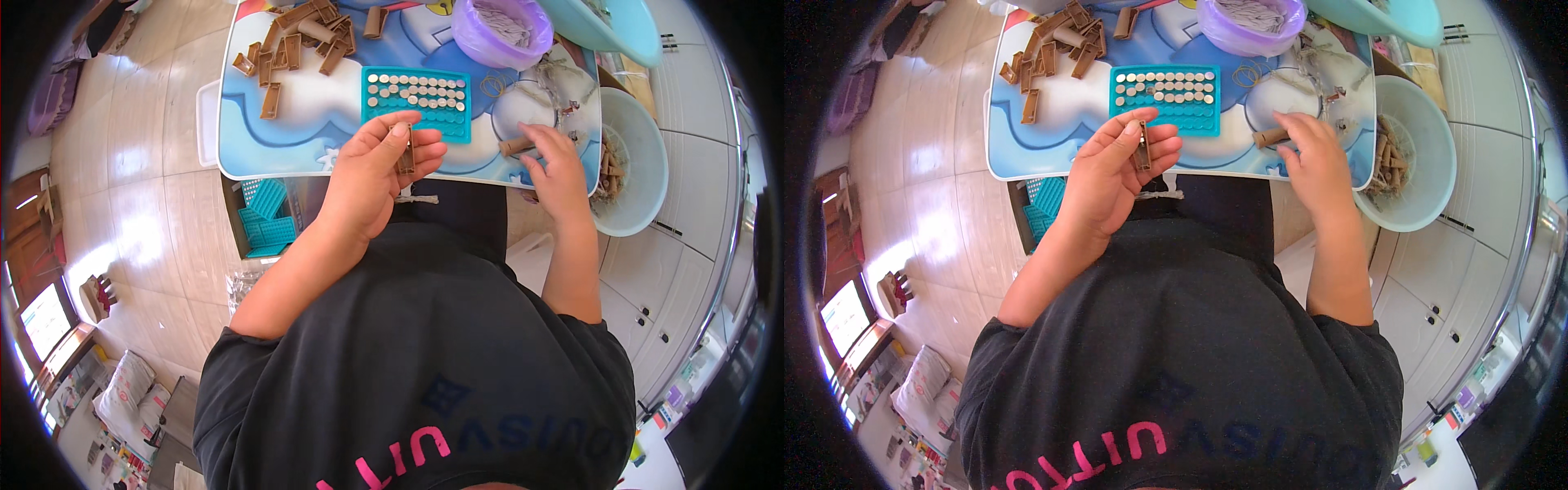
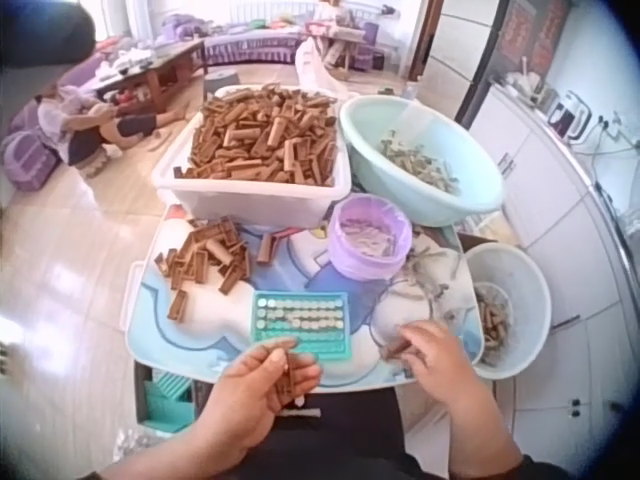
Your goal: The person assembles small brown and white plastic components by hand at a table.
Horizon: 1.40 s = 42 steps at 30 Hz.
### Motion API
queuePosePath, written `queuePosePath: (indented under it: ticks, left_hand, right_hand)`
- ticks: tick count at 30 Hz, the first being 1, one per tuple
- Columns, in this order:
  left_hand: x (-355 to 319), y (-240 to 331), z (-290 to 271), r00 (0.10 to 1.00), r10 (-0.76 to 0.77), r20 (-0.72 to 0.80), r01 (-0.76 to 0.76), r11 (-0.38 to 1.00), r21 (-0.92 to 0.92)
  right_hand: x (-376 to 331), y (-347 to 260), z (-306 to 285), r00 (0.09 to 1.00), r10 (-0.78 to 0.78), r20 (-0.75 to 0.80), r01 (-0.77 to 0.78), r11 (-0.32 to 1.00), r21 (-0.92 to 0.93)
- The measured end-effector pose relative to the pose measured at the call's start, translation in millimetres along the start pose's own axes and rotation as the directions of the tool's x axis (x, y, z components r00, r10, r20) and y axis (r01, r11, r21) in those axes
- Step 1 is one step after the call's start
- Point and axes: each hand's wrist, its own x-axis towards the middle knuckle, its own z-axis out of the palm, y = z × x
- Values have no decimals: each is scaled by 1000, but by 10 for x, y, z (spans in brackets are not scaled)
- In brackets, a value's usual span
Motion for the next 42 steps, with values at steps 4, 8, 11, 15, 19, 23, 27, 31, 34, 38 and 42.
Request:
queuePosePath:
  ticks: [4, 8, 11, 15, 19, 23, 27, 31, 34, 38, 42]
  left_hand:
    - [25, -55, 39, 1000, -3, 5, 3, 1000, -10]
    - [45, -65, 32, 999, -32, 17, 33, 999, -27]
    - [51, -60, 28, 998, -48, 31, 49, 999, -24]
    - [46, -26, 83, 995, -99, 26, 99, 995, -11]
    - [57, -55, 39, 993, -105, 49, 107, 993, -53]
    - [46, -51, 21, 992, -117, 46, 119, 991, -64]
    - [59, -48, 34, 992, -127, 3, 127, 991, 27]
    - [78, -89, 74, 993, -120, -4, 120, 991, 66]
    - [77, -89, 91, 993, -115, -12, 115, 991, 62]
    - [86, -84, 69, 992, -128, -4, 128, 991, 31]
    - [82, -88, 111, 989, -145, 6, 145, 989, 27]
  right_hand:
    - [-25, -23, 30, 991, 108, 80, -91, 978, -188]
    - [12, -243, 24, 846, 491, 209, -501, 866, -10]
    - [61, -211, 53, 994, 88, -69, -88, 996, -4]
    - [129, -10, 76, 986, -150, 75, 152, 988, -22]
    - [154, -99, 95, 991, 11, 136, -23, 996, 89]
    - [138, -86, 26, 996, -18, 90, 9, 995, 99]
    - [40, 10, -82, 984, -104, 143, 102, 995, 21]
    - [-62, -26, 60, 957, 199, 211, -231, 963, 138]
    - [-44, -108, 67, 958, 246, 150, -273, 941, 198]
    - [-14, -64, 7, 948, 161, 274, -213, 961, 174]
    - [24, -163, -4, 973, 104, 206, -131, 984, 125]
